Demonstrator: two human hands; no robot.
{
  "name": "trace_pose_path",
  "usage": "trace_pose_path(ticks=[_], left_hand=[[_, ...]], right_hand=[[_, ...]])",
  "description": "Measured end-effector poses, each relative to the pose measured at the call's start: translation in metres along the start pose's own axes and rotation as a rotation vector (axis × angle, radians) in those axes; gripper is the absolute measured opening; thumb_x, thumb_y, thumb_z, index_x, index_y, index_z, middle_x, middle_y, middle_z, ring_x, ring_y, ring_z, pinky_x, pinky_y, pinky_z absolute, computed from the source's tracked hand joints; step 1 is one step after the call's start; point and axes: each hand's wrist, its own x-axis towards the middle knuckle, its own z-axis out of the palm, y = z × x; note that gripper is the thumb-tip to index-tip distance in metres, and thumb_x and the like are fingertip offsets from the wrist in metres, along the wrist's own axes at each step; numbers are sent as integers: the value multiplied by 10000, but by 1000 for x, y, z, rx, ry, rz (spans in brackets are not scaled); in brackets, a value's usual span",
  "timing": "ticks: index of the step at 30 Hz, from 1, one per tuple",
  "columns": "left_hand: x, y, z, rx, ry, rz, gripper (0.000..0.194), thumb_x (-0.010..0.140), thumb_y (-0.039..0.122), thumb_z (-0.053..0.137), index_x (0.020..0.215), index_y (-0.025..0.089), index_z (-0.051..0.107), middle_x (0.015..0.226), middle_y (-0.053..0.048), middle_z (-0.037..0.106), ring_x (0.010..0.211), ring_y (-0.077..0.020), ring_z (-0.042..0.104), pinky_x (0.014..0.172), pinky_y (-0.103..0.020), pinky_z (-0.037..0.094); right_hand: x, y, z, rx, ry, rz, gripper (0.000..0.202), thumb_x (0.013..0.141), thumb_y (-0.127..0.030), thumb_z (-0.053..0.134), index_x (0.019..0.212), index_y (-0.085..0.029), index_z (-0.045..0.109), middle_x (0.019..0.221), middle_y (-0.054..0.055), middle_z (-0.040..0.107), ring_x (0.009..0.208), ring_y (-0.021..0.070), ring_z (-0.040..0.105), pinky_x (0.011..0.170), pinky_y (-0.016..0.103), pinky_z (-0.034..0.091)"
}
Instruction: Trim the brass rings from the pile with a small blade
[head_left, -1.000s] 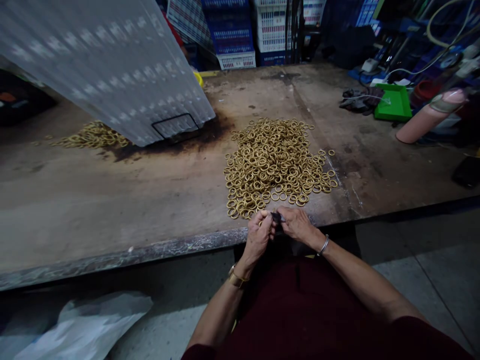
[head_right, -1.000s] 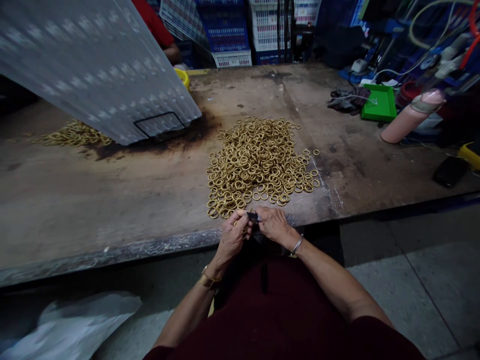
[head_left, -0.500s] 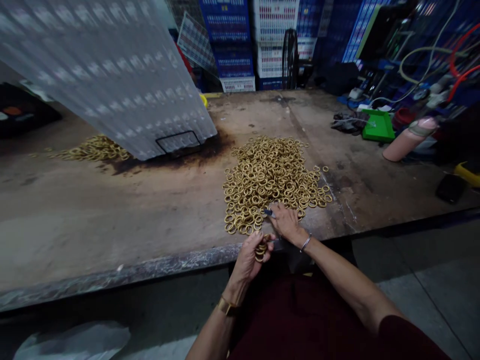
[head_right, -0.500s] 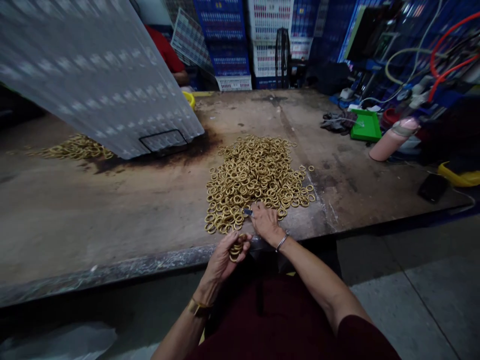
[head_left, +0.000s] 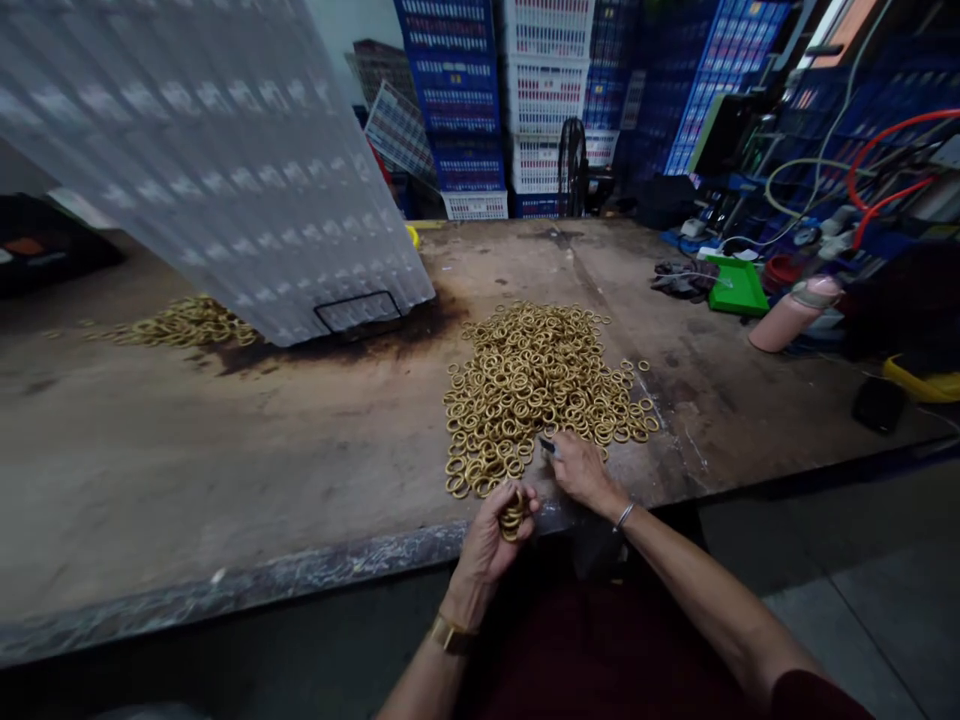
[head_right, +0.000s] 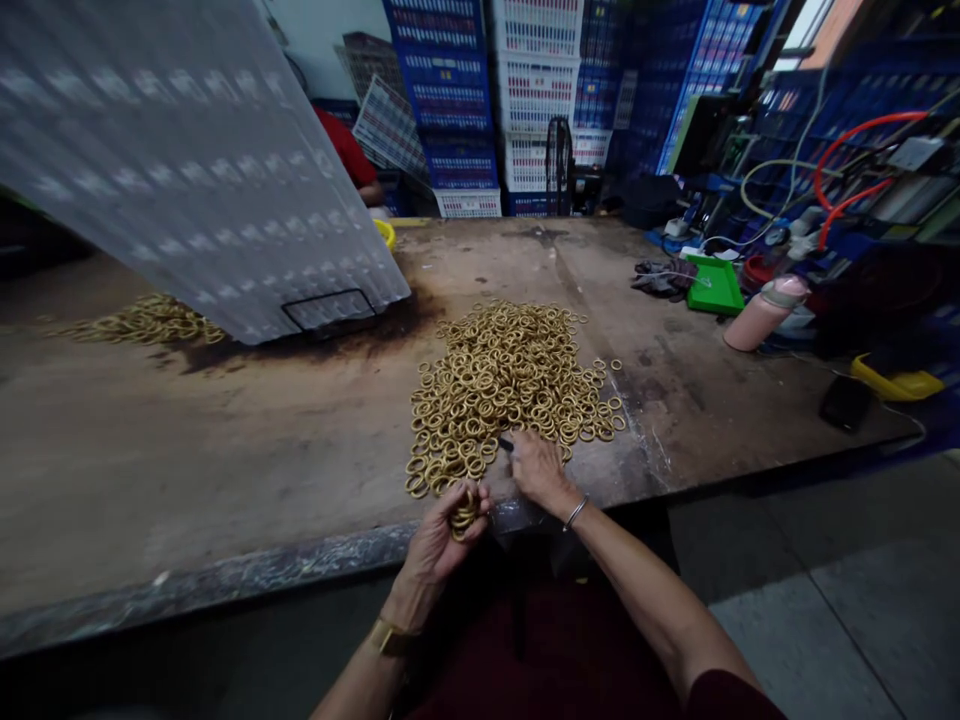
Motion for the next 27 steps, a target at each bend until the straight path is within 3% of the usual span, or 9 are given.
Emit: trace_pose_path(ticks=[4, 9, 13, 16, 27], left_hand=[[5, 2, 6, 98, 69, 10, 273, 585, 264, 765, 713, 130, 566, 668, -21, 617, 564, -103, 592, 365, -123, 320], [6, -5, 13, 283, 121, 126, 367, 570, 328, 765, 829, 135, 591, 687, -16, 627, 542, -97, 583, 374, -139, 346], [4, -13, 15, 463, 108, 163, 446, 638, 411, 710, 982, 151, 595, 669, 13, 609, 461, -61, 498, 371, -151, 349], [3, -16, 15, 534, 80, 141, 411, 648, 452, 694, 900, 138, 612, 649, 13, 592, 453, -53, 482, 375, -151, 342], [0, -20, 21, 771, 137, 307, 325, 701, 466, 641, 742, 148, 585, 554, 53, 481, 436, -45, 435, 392, -148, 351]], right_hand=[[-4, 11, -7, 513, -77, 62, 100, 753, -246, 490, 697, -183, 544, 606, -32, 505, 569, 106, 440, 564, 217, 343], [-18, 16, -11, 837, -178, 81, 180, 724, -361, 520, 676, -189, 495, 527, -77, 386, 490, 74, 340, 494, 205, 285], [-25, 12, -16, 885, -270, 112, 190, 712, -373, 526, 679, -191, 485, 504, -86, 369, 462, 65, 315, 468, 200, 263], [-27, 9, -17, 912, -308, 106, 208, 720, -392, 515, 676, -191, 480, 498, -88, 358, 462, 64, 309, 466, 198, 257], [-28, 8, -7, 682, -140, 27, 224, 728, -384, 490, 636, -180, 489, 556, -65, 386, 533, 77, 336, 512, 207, 272]])
